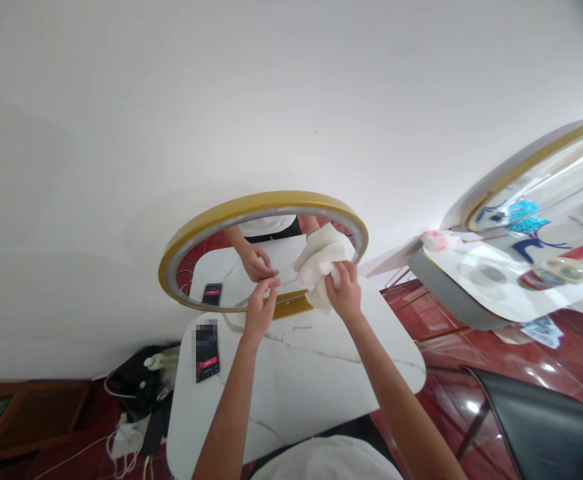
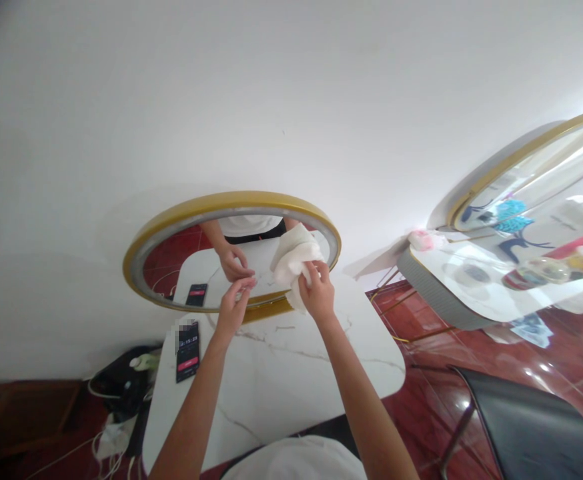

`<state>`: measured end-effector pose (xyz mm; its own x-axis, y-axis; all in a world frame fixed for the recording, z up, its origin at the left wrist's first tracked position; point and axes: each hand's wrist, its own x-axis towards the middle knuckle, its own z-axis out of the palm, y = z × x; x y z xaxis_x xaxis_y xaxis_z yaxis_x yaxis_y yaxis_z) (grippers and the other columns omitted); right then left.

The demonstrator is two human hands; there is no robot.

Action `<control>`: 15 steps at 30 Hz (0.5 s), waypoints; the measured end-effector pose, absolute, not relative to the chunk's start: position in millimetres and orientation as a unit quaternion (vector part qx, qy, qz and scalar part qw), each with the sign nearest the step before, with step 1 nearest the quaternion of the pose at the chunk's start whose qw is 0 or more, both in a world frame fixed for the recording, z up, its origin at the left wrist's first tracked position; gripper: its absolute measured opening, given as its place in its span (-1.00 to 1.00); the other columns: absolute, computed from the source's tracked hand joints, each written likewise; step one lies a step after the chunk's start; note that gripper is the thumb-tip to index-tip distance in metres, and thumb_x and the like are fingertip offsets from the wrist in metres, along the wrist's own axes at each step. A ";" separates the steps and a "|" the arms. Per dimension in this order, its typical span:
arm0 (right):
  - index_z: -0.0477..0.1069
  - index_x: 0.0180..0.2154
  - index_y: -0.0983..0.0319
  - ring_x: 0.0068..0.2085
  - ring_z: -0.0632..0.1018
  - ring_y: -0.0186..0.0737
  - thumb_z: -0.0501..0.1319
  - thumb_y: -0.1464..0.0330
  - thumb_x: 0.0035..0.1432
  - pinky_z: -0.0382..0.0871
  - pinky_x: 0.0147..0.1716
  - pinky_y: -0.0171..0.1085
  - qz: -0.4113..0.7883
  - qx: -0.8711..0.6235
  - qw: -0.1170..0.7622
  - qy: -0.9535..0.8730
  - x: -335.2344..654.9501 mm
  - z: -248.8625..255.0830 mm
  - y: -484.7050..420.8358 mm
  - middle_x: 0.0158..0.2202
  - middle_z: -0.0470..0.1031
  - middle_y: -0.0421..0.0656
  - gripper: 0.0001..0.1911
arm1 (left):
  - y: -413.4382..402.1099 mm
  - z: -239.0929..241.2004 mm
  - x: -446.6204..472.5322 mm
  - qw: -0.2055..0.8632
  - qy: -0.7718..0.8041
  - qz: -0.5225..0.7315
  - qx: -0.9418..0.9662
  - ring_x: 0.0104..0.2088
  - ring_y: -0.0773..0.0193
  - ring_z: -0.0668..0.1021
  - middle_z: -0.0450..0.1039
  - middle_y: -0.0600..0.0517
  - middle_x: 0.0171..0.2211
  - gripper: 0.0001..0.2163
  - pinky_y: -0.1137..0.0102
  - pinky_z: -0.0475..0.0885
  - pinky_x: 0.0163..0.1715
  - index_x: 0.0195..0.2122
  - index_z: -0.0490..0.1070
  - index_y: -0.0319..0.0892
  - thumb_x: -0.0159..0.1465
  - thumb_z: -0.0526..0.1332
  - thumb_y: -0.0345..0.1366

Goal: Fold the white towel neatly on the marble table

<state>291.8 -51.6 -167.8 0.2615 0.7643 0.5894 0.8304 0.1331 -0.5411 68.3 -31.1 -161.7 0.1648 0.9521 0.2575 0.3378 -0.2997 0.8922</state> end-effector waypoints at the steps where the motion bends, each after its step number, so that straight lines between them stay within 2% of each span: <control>1: 0.23 0.06 0.15 -0.07 0.46 -0.13 0.06 0.32 0.21 0.46 -0.31 -0.24 -0.024 -0.664 0.432 -0.610 289.6 -176.7 -52.8 0.01 0.30 -0.02 -0.64 | -31.1 -164.6 70.3 0.352 0.477 0.430 0.681 -0.08 0.24 0.50 0.48 -0.02 -0.11 -0.77 0.27 0.34 -0.01 -0.09 0.40 -0.12 0.31 0.03 -0.26; 9: 0.21 0.06 0.15 -0.22 0.51 -0.21 0.08 0.40 0.14 0.35 -0.48 -0.34 0.096 -0.719 0.253 -0.640 279.2 -250.2 -71.9 0.07 0.29 -0.05 -0.59 | -20.5 -192.9 78.4 0.388 0.485 0.363 0.695 -0.09 0.23 0.53 0.53 0.00 -0.15 -0.76 0.24 0.37 0.00 -0.09 0.42 -0.11 0.27 0.05 -0.31; 12: 0.20 0.07 0.14 -0.21 0.50 -0.22 0.08 0.42 0.14 0.34 -0.47 -0.36 0.106 -0.721 0.248 -0.639 284.7 -253.8 -75.9 0.05 0.30 -0.07 -0.57 | -18.2 -202.8 81.3 0.399 0.483 0.337 0.703 -0.07 0.23 0.53 0.53 0.00 -0.12 -0.74 0.24 0.37 0.01 -0.06 0.42 -0.10 0.27 0.05 -0.32; 15: 0.18 0.07 0.14 -0.19 0.50 -0.19 0.06 0.38 0.17 0.37 -0.44 -0.32 0.091 -0.728 0.293 -0.613 294.9 -248.0 -77.1 0.03 0.31 -0.08 -0.60 | -17.5 -214.1 87.8 0.404 0.478 0.308 0.716 -0.05 0.21 0.53 0.52 -0.02 -0.09 -0.73 0.22 0.37 0.02 -0.04 0.42 -0.10 0.25 0.08 -0.33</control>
